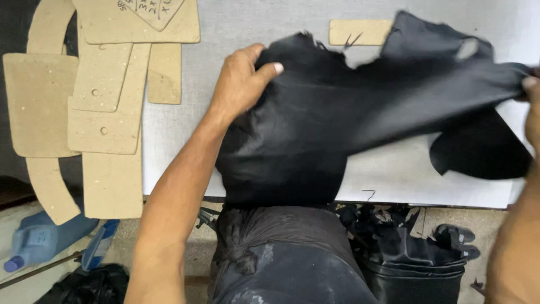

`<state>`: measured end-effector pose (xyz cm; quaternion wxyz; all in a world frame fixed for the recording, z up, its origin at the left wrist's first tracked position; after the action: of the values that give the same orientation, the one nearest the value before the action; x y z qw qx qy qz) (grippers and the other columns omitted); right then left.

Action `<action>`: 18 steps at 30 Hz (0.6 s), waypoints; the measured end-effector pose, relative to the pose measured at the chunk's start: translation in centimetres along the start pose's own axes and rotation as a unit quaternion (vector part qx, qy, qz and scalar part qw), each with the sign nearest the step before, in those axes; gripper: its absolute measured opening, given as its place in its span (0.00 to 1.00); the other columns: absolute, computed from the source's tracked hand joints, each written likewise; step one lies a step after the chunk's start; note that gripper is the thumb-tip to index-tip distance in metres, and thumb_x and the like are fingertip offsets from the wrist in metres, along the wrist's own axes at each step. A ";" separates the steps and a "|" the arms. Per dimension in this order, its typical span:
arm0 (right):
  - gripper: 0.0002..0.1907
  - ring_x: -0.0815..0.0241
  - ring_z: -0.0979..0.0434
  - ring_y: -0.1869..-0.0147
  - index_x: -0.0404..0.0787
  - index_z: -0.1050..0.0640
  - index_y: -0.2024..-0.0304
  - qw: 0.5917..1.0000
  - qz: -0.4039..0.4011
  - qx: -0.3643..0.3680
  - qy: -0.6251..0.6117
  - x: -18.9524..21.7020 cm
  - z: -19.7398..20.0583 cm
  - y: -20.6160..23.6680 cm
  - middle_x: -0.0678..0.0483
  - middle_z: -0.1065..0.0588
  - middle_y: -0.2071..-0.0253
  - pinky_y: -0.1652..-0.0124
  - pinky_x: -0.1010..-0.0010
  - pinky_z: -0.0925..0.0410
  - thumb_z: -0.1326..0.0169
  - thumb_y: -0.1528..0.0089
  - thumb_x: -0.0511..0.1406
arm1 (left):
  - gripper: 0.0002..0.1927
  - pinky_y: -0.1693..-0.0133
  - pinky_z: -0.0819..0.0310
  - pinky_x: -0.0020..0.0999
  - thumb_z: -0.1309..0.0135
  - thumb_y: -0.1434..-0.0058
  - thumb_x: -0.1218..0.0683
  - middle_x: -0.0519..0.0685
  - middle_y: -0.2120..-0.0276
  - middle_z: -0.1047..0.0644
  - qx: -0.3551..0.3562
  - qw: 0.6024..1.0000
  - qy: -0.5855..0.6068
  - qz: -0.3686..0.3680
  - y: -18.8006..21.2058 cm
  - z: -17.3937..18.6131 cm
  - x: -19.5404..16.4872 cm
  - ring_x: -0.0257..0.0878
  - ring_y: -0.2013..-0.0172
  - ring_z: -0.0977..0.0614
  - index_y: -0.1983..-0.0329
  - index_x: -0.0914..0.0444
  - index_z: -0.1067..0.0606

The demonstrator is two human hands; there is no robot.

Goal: The person places cardboard templates on a large piece of black leather, traces the outlines with a pen, and cuts out the shapes. The person repeats this process with different templates, adjusting the leather and removing cut pieces as needed.

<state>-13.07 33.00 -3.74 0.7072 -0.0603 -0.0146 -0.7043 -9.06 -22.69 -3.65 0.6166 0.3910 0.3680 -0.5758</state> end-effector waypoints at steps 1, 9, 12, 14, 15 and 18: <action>0.17 0.45 0.24 0.60 0.39 0.17 0.46 0.995 0.043 -0.067 -0.054 2.2 1.2 -1.2 0.41 0.23 0.63 0.58 0.57 0.31 0.39 0.32 0.42 | 0.10 0.66 0.21 0.39 0.39 0.37 0.53 0.52 0.71 0.18 -0.060 0.997 -0.049 -0.011 -0.8 -0.1 0.3 0.43 0.70 0.15 0.59 0.65 0.21; 0.15 0.39 0.20 0.57 0.38 0.15 0.52 0.996 -0.042 -0.027 0.079 -1.6 -1.0 1.2 0.39 0.20 0.64 0.53 0.53 0.29 0.37 0.32 0.43 | 0.19 0.51 0.24 0.44 0.41 0.36 0.55 0.59 0.53 0.18 -0.217 0.952 -0.205 0.066 6.9 2.7 6.3 0.51 0.55 0.16 0.43 0.68 0.24; 0.18 0.40 0.20 0.59 0.35 0.17 0.53 0.997 -0.075 -0.011 0.022 -5.9 -3.1 1.1 0.38 0.21 0.65 0.56 0.54 0.28 0.39 0.31 0.44 | 0.21 0.55 0.25 0.47 0.37 0.38 0.51 0.60 0.56 0.20 -0.250 0.914 -0.299 0.113 13.1 2.9 6.1 0.55 0.57 0.18 0.49 0.70 0.23; 0.19 0.40 0.21 0.61 0.32 0.19 0.53 0.994 -0.099 0.024 -0.049 -6.8 -5.9 0.4 0.37 0.21 0.65 0.58 0.54 0.28 0.41 0.30 0.45 | 0.21 0.56 0.26 0.50 0.34 0.39 0.47 0.60 0.62 0.21 -0.276 0.875 -0.378 0.122 16.2 1.9 5.4 0.58 0.59 0.20 0.54 0.68 0.22; 0.20 0.41 0.21 0.62 0.31 0.20 0.53 0.991 -0.104 0.039 -0.076 -6.5 -7.4 0.1 0.37 0.21 0.66 0.59 0.54 0.28 0.41 0.30 0.45 | 0.23 0.58 0.27 0.51 0.34 0.40 0.45 0.60 0.64 0.21 -0.285 0.869 -0.374 0.154 17.2 1.3 5.7 0.58 0.61 0.20 0.55 0.69 0.22; 0.23 0.42 0.21 0.64 0.28 0.22 0.53 0.983 -0.112 0.070 -0.128 -4.6 -10.8 -0.4 0.36 0.22 0.66 0.61 0.55 0.28 0.44 0.29 0.46 | 0.24 0.61 0.27 0.52 0.35 0.42 0.44 0.60 0.65 0.22 -0.313 0.836 -0.419 0.166 18.1 -1.5 6.1 0.60 0.62 0.22 0.57 0.69 0.24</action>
<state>-14.20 36.43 -14.96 0.6183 -0.0977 -0.1609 -0.7630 9.42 -23.37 -8.69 0.8876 -0.0463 0.1644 -0.4278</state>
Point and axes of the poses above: each hand's wrist, its own y-axis away from the middle knuckle, its own z-axis out of the back of the hand, x = y × z, the point moved 7 cm from there along -y, towards the middle knuckle
